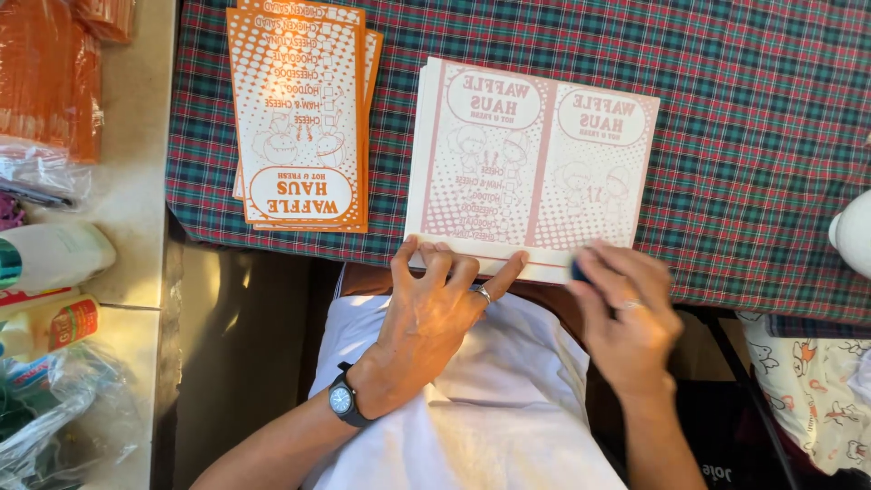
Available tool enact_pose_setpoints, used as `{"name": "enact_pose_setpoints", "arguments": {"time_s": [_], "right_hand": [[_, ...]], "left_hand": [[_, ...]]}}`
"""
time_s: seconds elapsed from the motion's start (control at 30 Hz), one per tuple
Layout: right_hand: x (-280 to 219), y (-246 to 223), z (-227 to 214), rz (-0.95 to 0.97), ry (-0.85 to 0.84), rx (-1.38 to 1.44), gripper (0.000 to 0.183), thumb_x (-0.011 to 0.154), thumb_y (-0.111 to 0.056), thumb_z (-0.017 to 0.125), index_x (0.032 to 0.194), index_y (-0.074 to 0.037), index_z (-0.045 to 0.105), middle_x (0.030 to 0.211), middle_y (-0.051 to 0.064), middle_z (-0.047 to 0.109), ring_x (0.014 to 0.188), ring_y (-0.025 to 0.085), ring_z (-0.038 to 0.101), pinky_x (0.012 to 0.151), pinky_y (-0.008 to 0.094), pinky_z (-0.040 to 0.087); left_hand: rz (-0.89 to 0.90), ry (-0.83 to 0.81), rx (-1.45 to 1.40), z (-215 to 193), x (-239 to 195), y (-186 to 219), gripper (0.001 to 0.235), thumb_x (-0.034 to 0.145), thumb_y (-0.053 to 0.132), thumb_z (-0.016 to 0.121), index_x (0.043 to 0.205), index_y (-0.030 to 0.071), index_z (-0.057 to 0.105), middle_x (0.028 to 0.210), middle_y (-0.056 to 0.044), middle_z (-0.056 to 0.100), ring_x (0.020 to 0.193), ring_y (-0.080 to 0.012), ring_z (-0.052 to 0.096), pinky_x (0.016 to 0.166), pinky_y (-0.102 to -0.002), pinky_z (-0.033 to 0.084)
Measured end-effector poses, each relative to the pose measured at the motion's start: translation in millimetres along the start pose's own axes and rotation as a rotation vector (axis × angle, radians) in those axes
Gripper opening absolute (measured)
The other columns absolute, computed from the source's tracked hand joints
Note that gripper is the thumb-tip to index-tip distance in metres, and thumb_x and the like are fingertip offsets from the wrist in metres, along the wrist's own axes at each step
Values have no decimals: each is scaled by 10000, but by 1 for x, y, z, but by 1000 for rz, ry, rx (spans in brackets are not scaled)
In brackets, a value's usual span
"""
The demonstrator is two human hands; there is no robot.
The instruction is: Folding the bottom edges of paper bags and stacking them neatly
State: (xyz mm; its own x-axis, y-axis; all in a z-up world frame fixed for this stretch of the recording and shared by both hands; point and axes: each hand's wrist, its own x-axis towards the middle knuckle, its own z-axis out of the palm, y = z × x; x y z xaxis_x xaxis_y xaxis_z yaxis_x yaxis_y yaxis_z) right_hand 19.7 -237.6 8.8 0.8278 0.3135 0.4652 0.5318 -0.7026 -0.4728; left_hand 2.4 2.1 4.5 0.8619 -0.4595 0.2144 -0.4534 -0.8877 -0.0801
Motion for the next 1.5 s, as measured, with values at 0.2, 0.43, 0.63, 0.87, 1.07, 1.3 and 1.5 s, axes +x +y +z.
{"name": "enact_pose_setpoints", "arguments": {"time_s": [0.2,0.43,0.63,0.87,1.07,1.3,1.5], "right_hand": [[19,-1,9,-87,1,42,218,901,-115,815,1099,-27,787,1096,153,741,1002,374,701,945,469,546],[34,-33,45,-103,36,144,247,863,-137,841,1084,-39,793,1040,119,759,945,332,717,899,416,576],[35,-28,25,57,-49,118,428,843,-230,875,1201,-54,722,1034,41,770,936,233,755,874,357,590],[50,-37,58,-35,-5,226,529,859,-157,862,1319,6,657,1034,77,767,958,251,736,899,357,571],[49,-28,79,-212,81,98,582,862,-19,810,1402,49,602,1061,150,711,911,292,674,930,396,541],[10,-20,61,-242,135,-147,151,960,-181,766,1084,-101,793,1038,48,736,930,241,689,892,400,438],[4,-20,61,-213,155,-182,108,948,-135,772,1044,-112,816,1022,30,764,923,218,706,935,379,437]], "left_hand": [[-49,320,-163,62,-18,6,641,866,505,717,1373,126,613,1044,-215,595,1011,-382,613,939,-619,537],[-26,346,-125,63,-21,5,573,910,434,656,1377,105,621,1089,-206,577,1047,-359,575,968,-611,532],[-86,411,-209,74,-21,6,677,875,433,694,1441,77,591,1097,-190,574,1036,-339,561,980,-573,536],[-108,460,-293,78,-20,9,663,909,354,681,1508,106,538,1100,-188,583,1056,-337,555,980,-571,519],[-82,487,-283,67,-18,5,767,781,470,789,1441,127,602,1054,-200,598,977,-358,591,934,-568,522],[-206,626,-319,51,-5,3,440,1021,448,576,1369,191,657,1085,-160,562,933,-360,575,817,-521,536],[-93,802,-463,48,13,16,215,889,57,811,1056,-56,737,1086,-220,737,930,-367,732,765,-424,602]]}}
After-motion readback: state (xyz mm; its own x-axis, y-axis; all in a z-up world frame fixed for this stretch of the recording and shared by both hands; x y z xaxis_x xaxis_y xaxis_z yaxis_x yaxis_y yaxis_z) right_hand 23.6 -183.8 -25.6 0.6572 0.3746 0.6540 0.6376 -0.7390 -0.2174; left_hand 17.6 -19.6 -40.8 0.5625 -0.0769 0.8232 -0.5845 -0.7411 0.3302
